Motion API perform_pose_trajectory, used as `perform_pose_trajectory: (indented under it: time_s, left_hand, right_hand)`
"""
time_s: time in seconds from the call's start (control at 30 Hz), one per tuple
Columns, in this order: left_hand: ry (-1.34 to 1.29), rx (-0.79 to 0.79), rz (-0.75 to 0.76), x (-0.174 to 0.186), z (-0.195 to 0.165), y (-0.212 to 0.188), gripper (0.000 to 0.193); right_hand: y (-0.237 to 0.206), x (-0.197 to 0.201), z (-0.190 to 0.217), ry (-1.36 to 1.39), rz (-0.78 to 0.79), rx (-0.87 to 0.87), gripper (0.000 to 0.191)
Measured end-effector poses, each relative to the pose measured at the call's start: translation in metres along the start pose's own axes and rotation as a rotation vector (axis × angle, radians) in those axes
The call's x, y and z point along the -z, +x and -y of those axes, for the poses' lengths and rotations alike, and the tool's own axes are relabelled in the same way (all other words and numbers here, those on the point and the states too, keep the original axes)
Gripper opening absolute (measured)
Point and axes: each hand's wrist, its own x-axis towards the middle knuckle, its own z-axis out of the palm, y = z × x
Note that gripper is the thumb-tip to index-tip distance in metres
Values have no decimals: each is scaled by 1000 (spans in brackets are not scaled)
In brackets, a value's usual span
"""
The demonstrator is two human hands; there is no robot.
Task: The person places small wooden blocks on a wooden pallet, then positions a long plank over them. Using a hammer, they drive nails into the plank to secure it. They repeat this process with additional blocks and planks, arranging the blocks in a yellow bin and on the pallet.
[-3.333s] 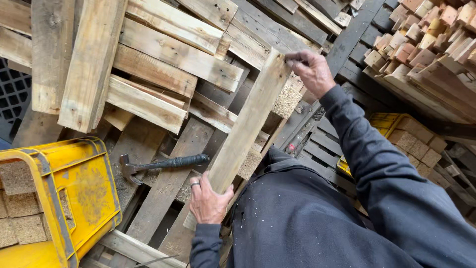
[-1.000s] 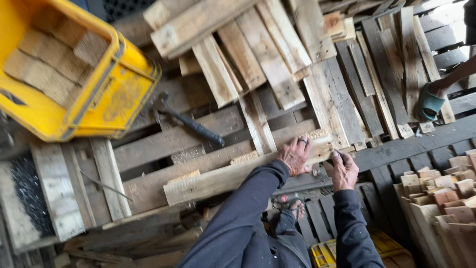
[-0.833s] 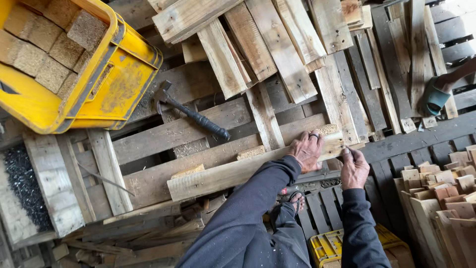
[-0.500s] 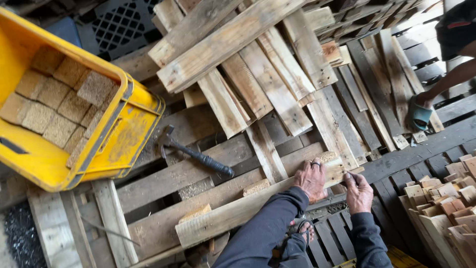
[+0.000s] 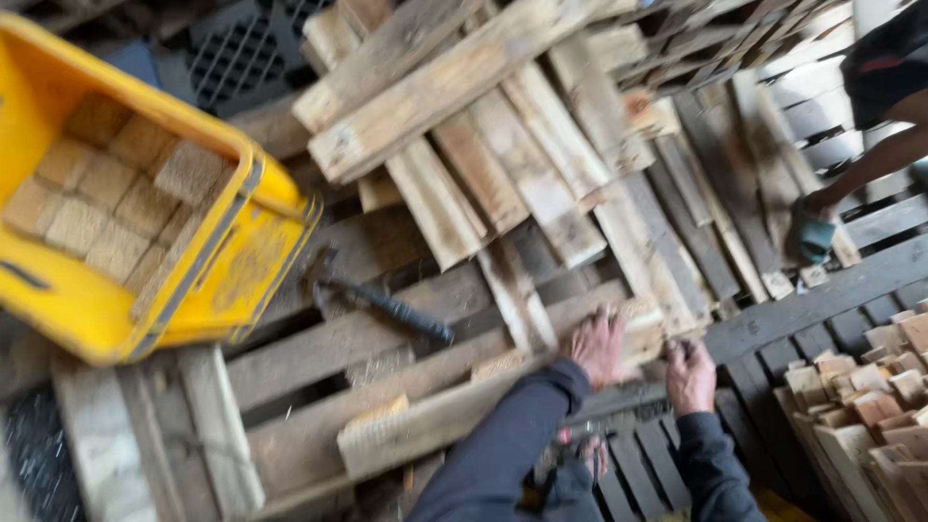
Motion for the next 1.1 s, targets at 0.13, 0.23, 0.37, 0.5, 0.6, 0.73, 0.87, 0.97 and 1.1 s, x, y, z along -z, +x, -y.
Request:
perform_pose_trajectory:
  time_s: [0.13,0.23,0.37,0.5,0.6,0.73,0.87,0.97,1.1]
  left_hand:
    - [-970,555,-281,12,32,-9,35]
    - [-2162,596,-537,35,84,-49,23]
    - [-2337,869,-800,78,156,-130,22]
    - [-2427,773,-915,120,207,-183,22]
    - [-2327,655,-914,155,231,-210,24]
    - [-2298,434,-851,181,239,-236,21]
    - [-2403,379,-789,187,233,-234,19]
    - [-2452,431,-752,195,214,-218,20]
    - [-2364,222,-506,209,162,-197,15]
  right_hand:
    - [-10,2,15,-287,-94,417,32]
    - [-36,-21,59,148,-52,507,25]
    - [-65,-120,135,43,371,559,22]
    - [-84,-248,197,-152,646,755,36]
    - [-92,-318,227,-352,759,896,63]
    - [-100,-359,242,-629,832,853,62]
    - [-90,-354,246,-559,879,637,60]
    - [-78,-313,247,-502,944,499,42]
    - [-80,-192,212,-92,983,203,47]
